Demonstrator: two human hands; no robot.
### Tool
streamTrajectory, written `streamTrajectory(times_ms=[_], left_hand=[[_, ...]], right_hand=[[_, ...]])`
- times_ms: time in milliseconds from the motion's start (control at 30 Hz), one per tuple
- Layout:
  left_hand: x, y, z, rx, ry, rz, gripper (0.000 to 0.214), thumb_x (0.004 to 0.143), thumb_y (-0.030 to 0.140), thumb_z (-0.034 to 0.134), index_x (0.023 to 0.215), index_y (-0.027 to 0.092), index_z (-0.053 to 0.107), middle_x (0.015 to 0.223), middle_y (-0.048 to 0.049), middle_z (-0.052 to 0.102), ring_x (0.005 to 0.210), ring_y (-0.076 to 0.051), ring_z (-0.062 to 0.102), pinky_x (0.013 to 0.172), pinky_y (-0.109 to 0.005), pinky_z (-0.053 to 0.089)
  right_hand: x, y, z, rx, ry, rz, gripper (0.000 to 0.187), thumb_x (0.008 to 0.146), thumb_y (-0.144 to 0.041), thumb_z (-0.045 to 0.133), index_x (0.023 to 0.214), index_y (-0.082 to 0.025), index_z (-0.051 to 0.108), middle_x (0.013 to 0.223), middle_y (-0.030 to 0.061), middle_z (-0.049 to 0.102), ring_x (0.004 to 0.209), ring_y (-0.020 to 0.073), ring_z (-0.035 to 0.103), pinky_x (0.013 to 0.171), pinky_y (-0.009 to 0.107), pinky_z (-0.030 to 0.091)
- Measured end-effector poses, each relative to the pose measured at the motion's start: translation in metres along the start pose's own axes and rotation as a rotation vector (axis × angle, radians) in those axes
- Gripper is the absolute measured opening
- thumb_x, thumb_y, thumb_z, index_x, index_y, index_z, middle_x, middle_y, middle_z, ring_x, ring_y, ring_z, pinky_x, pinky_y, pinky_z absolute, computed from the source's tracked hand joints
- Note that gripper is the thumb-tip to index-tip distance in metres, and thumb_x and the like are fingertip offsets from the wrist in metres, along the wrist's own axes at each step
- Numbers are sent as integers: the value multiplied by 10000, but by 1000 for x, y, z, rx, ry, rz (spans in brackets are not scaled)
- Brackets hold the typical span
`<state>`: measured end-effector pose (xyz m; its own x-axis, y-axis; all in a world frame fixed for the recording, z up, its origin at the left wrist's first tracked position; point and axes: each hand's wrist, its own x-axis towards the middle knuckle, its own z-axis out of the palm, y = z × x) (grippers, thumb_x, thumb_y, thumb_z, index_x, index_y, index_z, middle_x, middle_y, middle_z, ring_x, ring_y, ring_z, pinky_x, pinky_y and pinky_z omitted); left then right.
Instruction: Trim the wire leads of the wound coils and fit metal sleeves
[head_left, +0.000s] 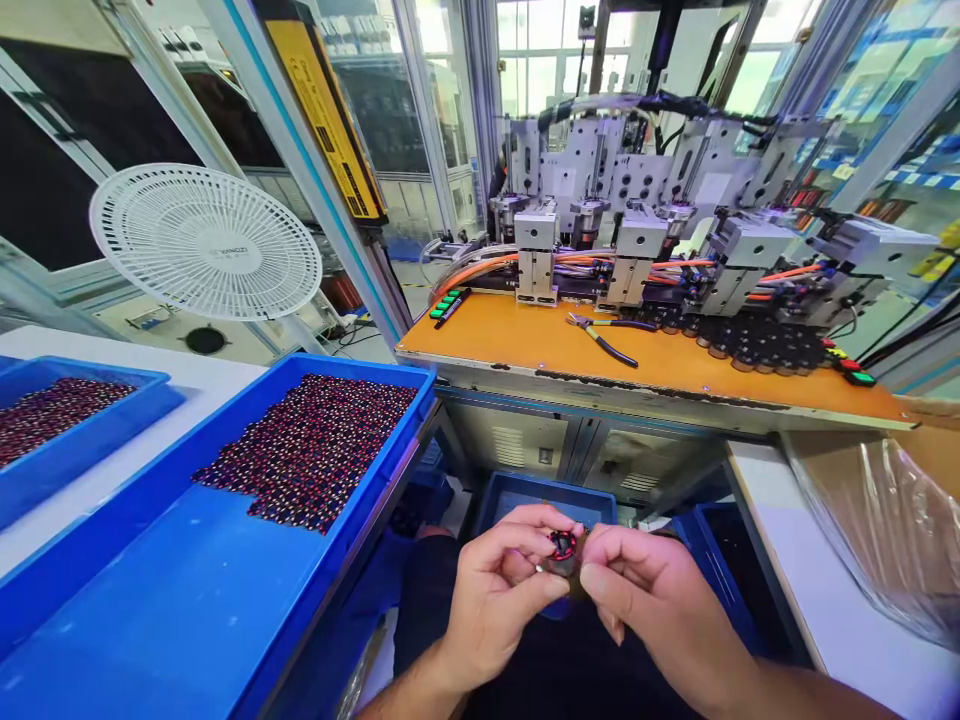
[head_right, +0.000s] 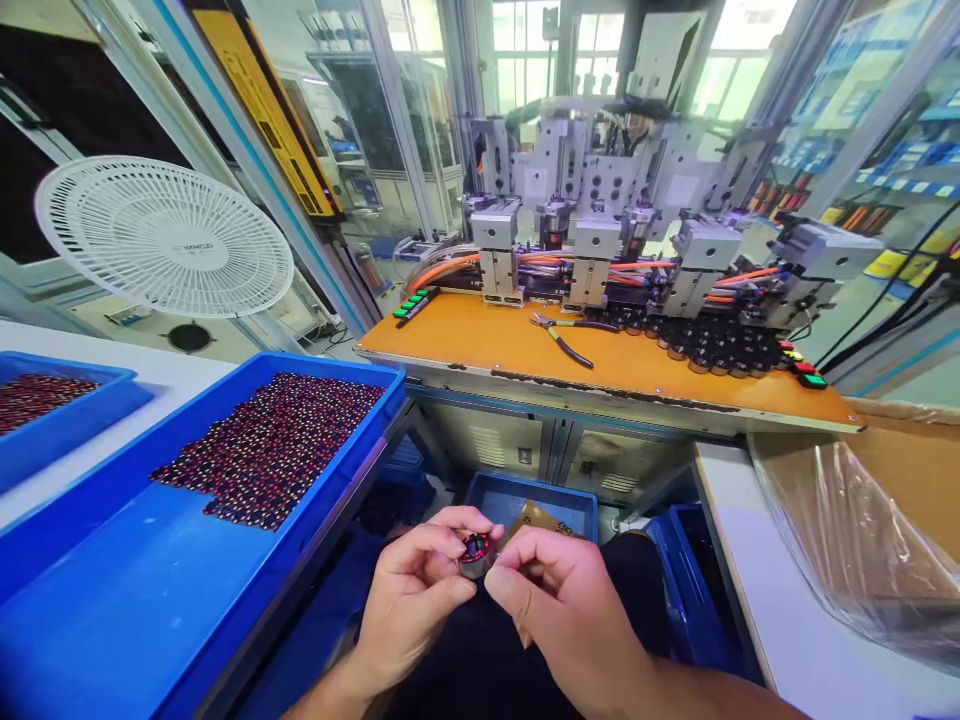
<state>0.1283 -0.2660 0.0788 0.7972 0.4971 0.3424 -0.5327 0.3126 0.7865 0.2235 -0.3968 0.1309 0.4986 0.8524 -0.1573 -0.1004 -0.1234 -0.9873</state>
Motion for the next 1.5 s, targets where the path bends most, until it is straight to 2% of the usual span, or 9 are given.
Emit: streamTrajectory(times_ms=[200, 433, 567, 667, 833, 1000, 1100, 1333, 1500], left_hand=[[1, -2, -1, -58, 10, -27, 245, 714, 162, 838, 919, 279, 773, 1041, 9, 775, 1101, -199, 695, 972, -306, 532], [3, 0, 2, -145, 25, -86, 153, 743, 241, 822, 886, 289, 795, 1039, 1, 800, 1091, -209, 705, 955, -319, 542], [10, -11, -5, -164, 283, -245, 117, 789, 370, 768, 826, 265, 801, 1004, -30, 806, 1021, -201, 733, 881, -290, 573], [7, -15, -10, 141, 452, -189, 119, 777, 302, 784, 884, 252, 793, 925, -24, 802, 890, -145, 747, 795, -199, 574], [-9, 4, 2, 732, 152, 240, 364, 731, 122, 793, 1063, 263, 746, 920, -11, 791, 787, -132, 726, 760, -184, 576], [-3, 20, 18, 828, 54, 295, 423, 724, 199, 821, 1130, 224, 703, 896, -22, 777, 732, -141, 711, 720, -203, 591], [2, 22, 18, 817, 14, 245, 333, 753, 177, 795, 1073, 223, 713, 922, -27, 781, 752, -143, 715, 722, -213, 591], [4, 26, 10, 860, -102, 304, 358, 784, 75, 736, 1115, 205, 697, 1010, -74, 779, 920, -189, 713, 843, -297, 571], [1, 26, 9, 730, -74, 180, 379, 779, 42, 723, 1098, 247, 726, 1070, -79, 770, 931, -199, 724, 779, -277, 595]], right_hand=[[7, 13, 1, 171, -100, 98, 420, 805, -545, 698, 749, -159, 543, 528, -58, 477, 455, 63, 407, 463, 188, 357], [9, 22, 6, 229, -158, -57, 380, 842, -507, 685, 941, -142, 652, 596, -34, 528, 504, 77, 484, 487, 191, 445], [16, 23, -1, -303, 183, -617, 170, 899, -333, 645, 984, -185, 642, 740, 11, 620, 589, 116, 591, 506, 213, 513], [25, 26, -14, -832, 477, -1066, 121, 912, -206, 610, 1030, -178, 614, 753, 33, 673, 644, 150, 653, 586, 254, 565], [33, 36, -30, -1036, 496, -1280, 197, 853, -75, 658, 1037, -136, 624, 754, 52, 696, 666, 165, 666, 629, 283, 583], [29, 42, -31, -1109, 429, -1413, 137, 866, -61, 637, 1000, -83, 656, 749, 77, 692, 702, 189, 669, 614, 317, 584], [24, 40, -28, -1125, 402, -1426, 116, 884, -78, 622, 993, -101, 656, 763, 72, 694, 711, 186, 672, 623, 316, 586], [10, 23, -10, -693, 248, -992, 222, 929, -303, 610, 1093, -155, 593, 798, 60, 644, 680, 161, 622, 558, 275, 541], [7, 20, -1, -464, 229, -872, 102, 904, -116, 609, 932, -200, 659, 737, 15, 604, 645, 130, 583, 569, 240, 489]])
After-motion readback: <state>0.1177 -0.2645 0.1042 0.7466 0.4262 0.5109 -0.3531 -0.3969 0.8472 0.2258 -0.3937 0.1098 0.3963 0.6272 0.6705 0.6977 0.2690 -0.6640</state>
